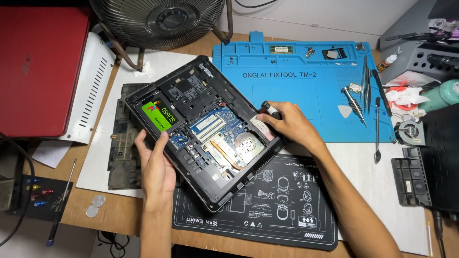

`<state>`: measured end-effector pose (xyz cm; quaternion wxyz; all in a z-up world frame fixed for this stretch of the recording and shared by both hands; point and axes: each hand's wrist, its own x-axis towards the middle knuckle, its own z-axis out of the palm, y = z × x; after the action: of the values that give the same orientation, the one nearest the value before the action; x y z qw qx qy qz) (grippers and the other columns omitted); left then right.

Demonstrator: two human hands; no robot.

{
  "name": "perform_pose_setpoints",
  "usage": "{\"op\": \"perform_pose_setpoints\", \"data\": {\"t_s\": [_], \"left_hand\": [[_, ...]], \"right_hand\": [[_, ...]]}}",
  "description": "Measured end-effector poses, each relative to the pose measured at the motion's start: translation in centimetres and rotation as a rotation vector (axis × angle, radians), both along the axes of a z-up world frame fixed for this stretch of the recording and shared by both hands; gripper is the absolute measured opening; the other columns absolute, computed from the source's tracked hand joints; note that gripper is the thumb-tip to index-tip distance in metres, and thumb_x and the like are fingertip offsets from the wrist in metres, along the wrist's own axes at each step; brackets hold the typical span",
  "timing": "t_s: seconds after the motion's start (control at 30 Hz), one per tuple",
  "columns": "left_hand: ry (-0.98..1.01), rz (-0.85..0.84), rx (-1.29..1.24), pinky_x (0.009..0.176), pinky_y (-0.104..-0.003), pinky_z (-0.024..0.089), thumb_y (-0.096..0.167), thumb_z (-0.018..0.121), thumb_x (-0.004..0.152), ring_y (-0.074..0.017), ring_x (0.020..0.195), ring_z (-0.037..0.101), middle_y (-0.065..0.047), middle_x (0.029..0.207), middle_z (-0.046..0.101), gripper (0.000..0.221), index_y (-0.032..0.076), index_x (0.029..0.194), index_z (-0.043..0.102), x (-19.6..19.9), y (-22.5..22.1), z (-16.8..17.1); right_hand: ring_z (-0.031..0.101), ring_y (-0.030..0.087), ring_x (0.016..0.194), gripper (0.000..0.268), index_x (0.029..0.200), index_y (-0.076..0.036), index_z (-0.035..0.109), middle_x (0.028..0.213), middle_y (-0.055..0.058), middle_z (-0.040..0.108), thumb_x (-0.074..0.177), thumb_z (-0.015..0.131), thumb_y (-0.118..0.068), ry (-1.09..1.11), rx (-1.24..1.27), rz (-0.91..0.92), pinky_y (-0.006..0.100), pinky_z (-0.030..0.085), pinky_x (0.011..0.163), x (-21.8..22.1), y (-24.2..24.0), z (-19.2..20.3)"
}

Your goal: Disassembling and cleaning the internal components of a laptop using a screwdriver on a repair bench.

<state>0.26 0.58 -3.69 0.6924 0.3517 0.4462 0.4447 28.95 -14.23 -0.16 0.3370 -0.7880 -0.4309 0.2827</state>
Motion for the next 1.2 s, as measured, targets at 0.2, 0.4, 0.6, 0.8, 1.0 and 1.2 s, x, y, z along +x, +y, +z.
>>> {"op": "perform_pose_setpoints", "data": {"t_s": [0.2,0.4,0.6,0.8,1.0,1.2], "left_hand": [[-0.033,0.063,0.043,0.089,-0.053,0.061,0.012,0.062,0.102,-0.0272,0.105,0.068,-0.015,0.118,0.061,0.045,0.024,0.14,0.042,0.3,-0.8,-0.1],[-0.094,0.027,0.055,0.092,-0.052,0.061,0.012,0.063,0.101,-0.0266,0.107,0.068,-0.017,0.122,0.064,0.047,0.024,0.143,0.045,0.5,-0.4,1.0],[-0.171,-0.057,0.07,0.092,-0.052,0.062,0.009,0.067,0.097,-0.0264,0.109,0.069,-0.015,0.12,0.066,0.051,0.024,0.143,0.05,1.1,1.8,0.4],[-0.172,-0.16,0.079,0.088,-0.044,0.066,0.009,0.073,0.092,-0.0231,0.103,0.072,-0.011,0.113,0.068,0.049,0.021,0.137,0.058,4.2,4.1,1.9],[-0.114,-0.311,0.018,0.071,-0.028,0.057,-0.001,0.064,0.088,-0.0165,0.08,0.067,-0.013,0.103,0.073,0.045,0.008,0.133,0.057,9.2,4.5,6.0],[0.241,-0.484,0.148,0.122,-0.045,0.03,0.02,0.067,0.082,-0.0252,0.147,0.041,-0.011,0.162,0.04,0.069,0.014,0.147,0.046,13.5,2.6,6.9]], "right_hand": [[0.058,0.026,0.069,0.013,0.097,-0.013,0.079,0.065,0.009,0.062,0.093,0.075,-0.025,0.003,-0.013,0.021,0.037,0.048,0.071,0.1,0.2,0.7],[0.051,0.021,0.065,0.015,0.099,-0.013,0.078,0.066,0.01,0.063,0.093,0.076,-0.026,0.118,0.009,-0.005,0.033,0.046,0.064,0.5,0.0,0.8],[0.036,0.008,0.032,0.015,0.089,-0.001,0.069,0.043,0.001,0.041,0.09,0.075,-0.015,0.475,0.096,-0.064,0.021,0.028,0.031,1.3,-1.1,1.7],[0.035,0.005,0.036,0.019,0.098,0.001,0.066,0.05,-0.002,0.042,0.093,0.073,-0.015,0.512,0.099,-0.019,0.02,0.028,0.031,2.2,-2.4,2.7],[0.018,0.008,0.041,0.032,0.089,-0.013,0.055,0.048,-0.008,0.027,0.098,0.068,-0.04,0.335,-0.235,-0.132,0.028,0.012,0.042,2.1,-3.8,5.4],[0.024,0.007,0.045,0.043,0.074,-0.019,0.043,0.053,-0.006,0.032,0.101,0.066,-0.041,0.241,-0.172,-0.193,0.028,0.016,0.045,4.3,-8.6,1.8]]}}
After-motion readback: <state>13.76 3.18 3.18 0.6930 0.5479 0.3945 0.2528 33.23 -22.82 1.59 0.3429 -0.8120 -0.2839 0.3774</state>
